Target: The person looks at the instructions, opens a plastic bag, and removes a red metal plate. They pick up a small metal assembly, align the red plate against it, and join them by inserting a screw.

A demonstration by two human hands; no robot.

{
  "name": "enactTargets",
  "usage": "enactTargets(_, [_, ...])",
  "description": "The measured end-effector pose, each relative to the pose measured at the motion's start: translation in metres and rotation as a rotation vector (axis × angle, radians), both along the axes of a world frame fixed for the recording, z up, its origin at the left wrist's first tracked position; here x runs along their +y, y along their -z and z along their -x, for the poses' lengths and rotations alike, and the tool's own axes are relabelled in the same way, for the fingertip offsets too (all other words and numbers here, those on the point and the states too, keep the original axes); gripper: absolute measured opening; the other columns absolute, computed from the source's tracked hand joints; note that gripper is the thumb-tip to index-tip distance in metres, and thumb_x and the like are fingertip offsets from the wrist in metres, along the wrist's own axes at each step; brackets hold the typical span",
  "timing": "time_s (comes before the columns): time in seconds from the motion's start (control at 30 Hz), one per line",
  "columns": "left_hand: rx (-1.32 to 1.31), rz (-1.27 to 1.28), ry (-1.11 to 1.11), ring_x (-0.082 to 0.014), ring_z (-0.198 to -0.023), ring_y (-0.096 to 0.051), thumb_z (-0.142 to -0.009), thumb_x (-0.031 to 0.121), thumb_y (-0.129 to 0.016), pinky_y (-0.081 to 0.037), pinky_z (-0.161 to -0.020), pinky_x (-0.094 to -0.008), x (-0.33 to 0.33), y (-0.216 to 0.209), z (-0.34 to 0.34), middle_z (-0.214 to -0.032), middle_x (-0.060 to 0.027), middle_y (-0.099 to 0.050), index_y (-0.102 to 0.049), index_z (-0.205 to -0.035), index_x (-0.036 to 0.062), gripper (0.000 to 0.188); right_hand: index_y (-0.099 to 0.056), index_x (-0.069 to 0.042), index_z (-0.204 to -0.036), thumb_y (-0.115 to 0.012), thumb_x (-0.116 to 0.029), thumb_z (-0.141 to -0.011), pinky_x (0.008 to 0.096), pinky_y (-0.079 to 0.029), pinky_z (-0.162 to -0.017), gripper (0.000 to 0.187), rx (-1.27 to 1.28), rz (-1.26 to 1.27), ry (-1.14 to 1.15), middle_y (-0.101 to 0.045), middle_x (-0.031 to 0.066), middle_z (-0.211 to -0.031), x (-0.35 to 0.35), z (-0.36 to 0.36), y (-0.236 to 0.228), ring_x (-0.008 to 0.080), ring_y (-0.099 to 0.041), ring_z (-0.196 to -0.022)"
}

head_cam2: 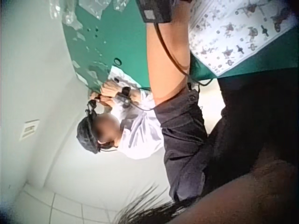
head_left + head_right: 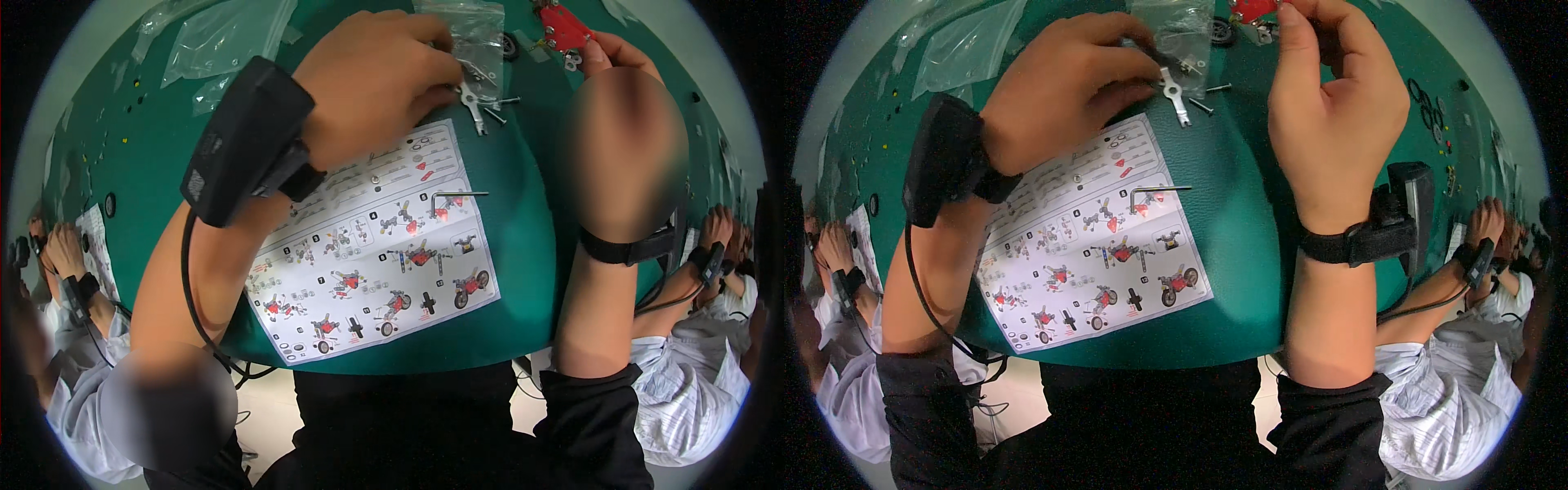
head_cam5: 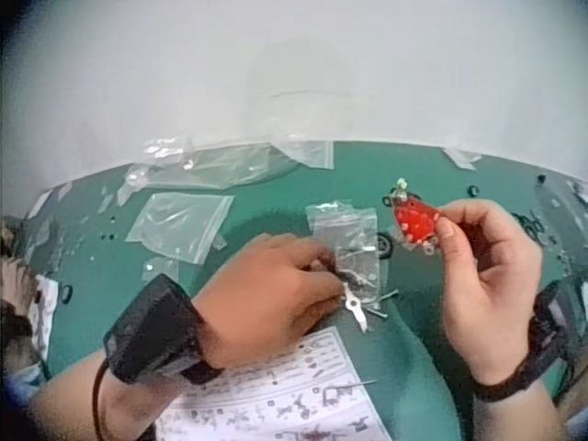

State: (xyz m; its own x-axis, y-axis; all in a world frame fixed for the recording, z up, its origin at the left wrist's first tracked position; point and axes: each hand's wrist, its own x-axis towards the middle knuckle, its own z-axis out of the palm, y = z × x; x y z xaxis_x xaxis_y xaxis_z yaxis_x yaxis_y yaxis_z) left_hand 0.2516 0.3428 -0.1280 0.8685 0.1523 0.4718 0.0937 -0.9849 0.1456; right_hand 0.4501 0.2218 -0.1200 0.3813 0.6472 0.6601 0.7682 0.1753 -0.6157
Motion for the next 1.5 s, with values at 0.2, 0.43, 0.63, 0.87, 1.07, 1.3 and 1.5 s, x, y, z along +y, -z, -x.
enactTargets(0.2, [0.033, 0.194, -0.131, -0.0318, -0.085, -0.066, -0.087, 0.003, -0.067, -0.052, -0.075, -0.0359, 0.013, 0.001, 0.024, -0.095, -0.0143, -0.067, -0.066, -0.099, 0.0018, 0.012, -0.069, 0.004, -0.107, -0.068, -0.013, -0.096, 0.0203, -0.049, -0.079, 0.021, -0.037, -0.026, 0.006, -0.071, 0.0051, -0.094, 0.000, -0.008, 0.001, 0.0083, -0.064, -0.087])
enactTargets(0.43, [0.049, 0.262, -0.332, -0.0179, -0.082, -0.063, -0.090, 0.003, -0.065, -0.049, -0.074, -0.0288, 0.031, -0.014, 0.071, -0.095, -0.0091, -0.069, -0.067, -0.106, 0.0036, 0.016, -0.069, 0.004, -0.107, -0.068, -0.013, -0.095, 0.0205, -0.049, -0.080, 0.021, -0.010, -0.044, -0.008, -0.071, 0.0048, -0.094, 0.004, -0.005, -0.002, 0.0085, -0.064, -0.087])
enactTargets(0.63, [0.042, 0.207, -0.338, -0.0177, -0.082, -0.061, -0.089, 0.004, -0.067, -0.048, -0.073, -0.0276, 0.036, -0.016, 0.085, -0.092, -0.0070, -0.067, -0.067, -0.103, 0.0009, 0.014, -0.069, 0.005, -0.107, -0.068, -0.012, -0.095, 0.0212, -0.049, -0.080, 0.021, 0.034, -0.018, -0.023, -0.071, 0.0057, -0.094, 0.004, -0.005, -0.002, 0.0090, -0.065, -0.087])
enactTargets(0.87, [0.097, 0.253, -0.086, -0.0235, -0.081, -0.062, -0.091, 0.016, -0.066, -0.049, -0.071, -0.0326, 0.010, -0.042, 0.003, -0.090, -0.0117, -0.065, -0.068, -0.100, 0.0011, 0.018, -0.069, 0.005, -0.107, -0.068, -0.011, -0.095, 0.0209, -0.049, -0.080, 0.019, 0.051, -0.002, 0.026, -0.071, 0.0052, -0.094, -0.003, -0.010, -0.002, 0.0090, -0.065, -0.087])
enactTargets(1.07, [0.271, 0.388, -0.100, -0.0356, -0.091, -0.064, -0.087, 0.016, -0.067, -0.051, -0.079, -0.0430, 0.012, -0.029, -0.040, -0.093, -0.0169, -0.066, -0.071, -0.097, 0.0016, 0.018, -0.069, 0.004, -0.106, -0.068, -0.009, -0.095, 0.0204, -0.049, -0.079, 0.018, 0.035, -0.015, 0.037, -0.072, 0.0049, -0.094, -0.002, -0.004, -0.008, 0.0080, -0.064, -0.086])
enactTargets(1.3, [0.243, 0.364, -0.116, -0.0360, -0.094, -0.064, -0.086, 0.012, -0.065, -0.050, -0.080, -0.0433, 0.013, -0.026, -0.041, -0.096, -0.0183, -0.066, -0.070, -0.097, 0.0006, 0.017, -0.069, 0.005, -0.107, -0.068, -0.008, -0.095, 0.0196, -0.049, -0.079, 0.017, 0.072, -0.048, -0.041, -0.072, 0.0054, -0.094, -0.001, 0.002, -0.005, 0.0075, -0.064, -0.087])
enactTargets(1.5, [0.090, 0.411, -0.283, -0.0336, -0.079, -0.066, -0.089, 0.011, -0.063, -0.052, -0.071, -0.0396, 0.012, -0.048, -0.008, -0.086, -0.0191, -0.067, -0.064, -0.094, -0.0015, 0.013, -0.068, 0.006, -0.108, -0.066, -0.006, -0.096, 0.0194, -0.049, -0.079, 0.017, 0.101, -0.035, -0.091, -0.071, 0.0049, -0.095, -0.003, 0.012, -0.004, 0.0074, -0.064, -0.087])
